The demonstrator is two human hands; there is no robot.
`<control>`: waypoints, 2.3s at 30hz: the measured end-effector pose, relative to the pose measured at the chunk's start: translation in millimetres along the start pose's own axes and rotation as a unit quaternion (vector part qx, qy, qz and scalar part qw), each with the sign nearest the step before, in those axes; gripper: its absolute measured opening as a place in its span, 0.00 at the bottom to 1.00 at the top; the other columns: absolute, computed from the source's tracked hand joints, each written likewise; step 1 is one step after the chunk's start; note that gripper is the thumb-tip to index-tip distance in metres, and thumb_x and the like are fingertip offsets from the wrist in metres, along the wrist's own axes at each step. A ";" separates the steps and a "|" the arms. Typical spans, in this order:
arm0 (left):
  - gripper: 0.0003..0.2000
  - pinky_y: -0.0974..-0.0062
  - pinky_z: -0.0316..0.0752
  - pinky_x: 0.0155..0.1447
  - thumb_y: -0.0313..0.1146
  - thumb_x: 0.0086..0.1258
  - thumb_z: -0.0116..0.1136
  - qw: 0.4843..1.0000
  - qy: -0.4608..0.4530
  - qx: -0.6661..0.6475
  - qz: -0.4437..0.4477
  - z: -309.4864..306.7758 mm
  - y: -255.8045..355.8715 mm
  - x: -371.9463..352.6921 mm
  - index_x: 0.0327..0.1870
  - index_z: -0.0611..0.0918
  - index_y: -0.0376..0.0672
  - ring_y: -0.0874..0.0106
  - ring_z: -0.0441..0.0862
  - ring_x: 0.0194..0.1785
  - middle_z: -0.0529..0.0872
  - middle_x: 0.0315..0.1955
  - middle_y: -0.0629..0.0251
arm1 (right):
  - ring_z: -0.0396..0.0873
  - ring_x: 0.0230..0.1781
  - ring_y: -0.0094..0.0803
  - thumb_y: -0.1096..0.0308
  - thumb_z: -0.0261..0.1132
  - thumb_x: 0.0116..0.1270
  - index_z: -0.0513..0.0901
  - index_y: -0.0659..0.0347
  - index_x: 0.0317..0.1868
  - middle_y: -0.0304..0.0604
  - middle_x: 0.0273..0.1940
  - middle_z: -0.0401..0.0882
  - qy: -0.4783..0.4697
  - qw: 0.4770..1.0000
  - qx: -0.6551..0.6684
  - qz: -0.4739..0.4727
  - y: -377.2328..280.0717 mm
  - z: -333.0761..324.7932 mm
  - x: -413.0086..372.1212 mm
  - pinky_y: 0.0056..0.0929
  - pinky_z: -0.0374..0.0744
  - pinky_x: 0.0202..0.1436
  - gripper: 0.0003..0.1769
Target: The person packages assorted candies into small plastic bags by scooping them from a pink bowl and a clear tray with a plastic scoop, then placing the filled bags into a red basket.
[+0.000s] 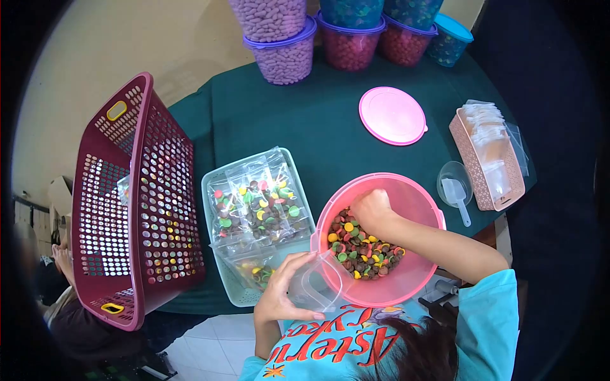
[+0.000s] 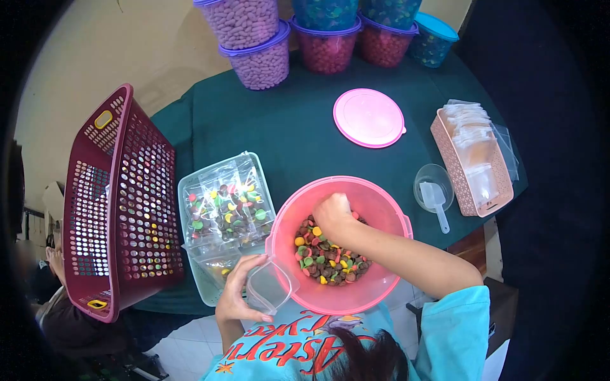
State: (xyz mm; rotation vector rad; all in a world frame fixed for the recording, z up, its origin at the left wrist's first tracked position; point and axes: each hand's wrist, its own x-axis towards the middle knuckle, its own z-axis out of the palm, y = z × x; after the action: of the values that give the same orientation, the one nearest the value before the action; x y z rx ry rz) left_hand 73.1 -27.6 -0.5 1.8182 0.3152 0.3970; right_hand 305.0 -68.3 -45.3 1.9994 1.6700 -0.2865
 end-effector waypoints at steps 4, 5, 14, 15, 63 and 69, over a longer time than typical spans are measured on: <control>0.47 0.68 0.63 0.56 0.44 0.25 0.75 1.000 -0.002 0.004 0.010 0.0 -0.1 -0.7 0.55 0.68 0.39 0.60 0.69 0.53 0.71 0.48 0.53 | 0.79 0.29 0.28 0.66 0.60 0.48 0.80 0.56 0.26 0.38 0.27 0.79 -0.008 0.999 0.026 -0.027 2.5 -4.7 0.7 0.26 0.74 0.25 0.05; 0.47 0.68 0.63 0.56 0.44 0.24 0.75 1.000 0.001 0.008 0.010 0.3 0.0 -0.2 0.55 0.68 0.39 0.60 0.69 0.53 0.71 0.48 0.53 | 0.79 0.29 0.29 0.67 0.60 0.48 0.80 0.57 0.26 0.38 0.26 0.79 0.015 0.999 0.016 -0.036 3.3 -8.9 -3.3 0.27 0.74 0.26 0.05; 0.47 0.67 0.62 0.56 0.44 0.23 0.75 1.000 0.000 0.010 -0.012 1.4 2.2 -1.1 0.55 0.68 0.39 0.60 0.69 0.54 0.70 0.49 0.53 | 0.78 0.33 0.33 0.65 0.63 0.45 0.81 0.58 0.28 0.41 0.30 0.79 0.065 0.988 0.100 -0.097 2.7 0.3 3.4 0.29 0.75 0.31 0.09; 0.47 0.67 0.62 0.56 0.44 0.23 0.75 1.000 0.002 0.014 -0.012 1.6 2.2 -0.5 0.55 0.68 0.39 0.60 0.69 0.54 0.70 0.49 0.53 | 0.78 0.34 0.33 0.66 0.62 0.45 0.81 0.58 0.29 0.42 0.31 0.79 0.053 0.986 0.109 -0.113 3.6 -2.4 3.7 0.29 0.75 0.32 0.09; 0.43 0.70 0.65 0.50 0.43 0.20 0.76 0.992 0.104 0.059 0.041 9.8 31.9 -5.8 0.47 0.71 0.37 0.64 0.71 0.46 0.72 0.41 0.57 | 0.75 0.27 0.45 0.62 0.49 0.59 0.78 0.65 0.33 0.52 0.23 0.76 -0.078 0.913 0.339 -0.212 78.9 -63.6 -89.1 0.39 0.71 0.38 0.16; 0.36 0.69 0.68 0.48 0.41 0.32 0.73 0.984 0.094 0.130 0.075 10.5 56.2 18.8 0.47 0.71 0.37 0.62 0.73 0.45 0.73 0.41 0.55 | 0.74 0.27 0.45 0.65 0.50 0.58 0.78 0.68 0.33 0.54 0.23 0.75 0.095 0.906 0.365 -0.190 110.7 -95.5 -122.0 0.39 0.71 0.36 0.15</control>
State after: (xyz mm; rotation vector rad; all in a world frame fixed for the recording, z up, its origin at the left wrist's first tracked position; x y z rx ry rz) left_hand 95.3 -44.4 52.9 2.0722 0.3762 0.6607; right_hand 369.3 -135.8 120.6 2.2234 2.3211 -1.0170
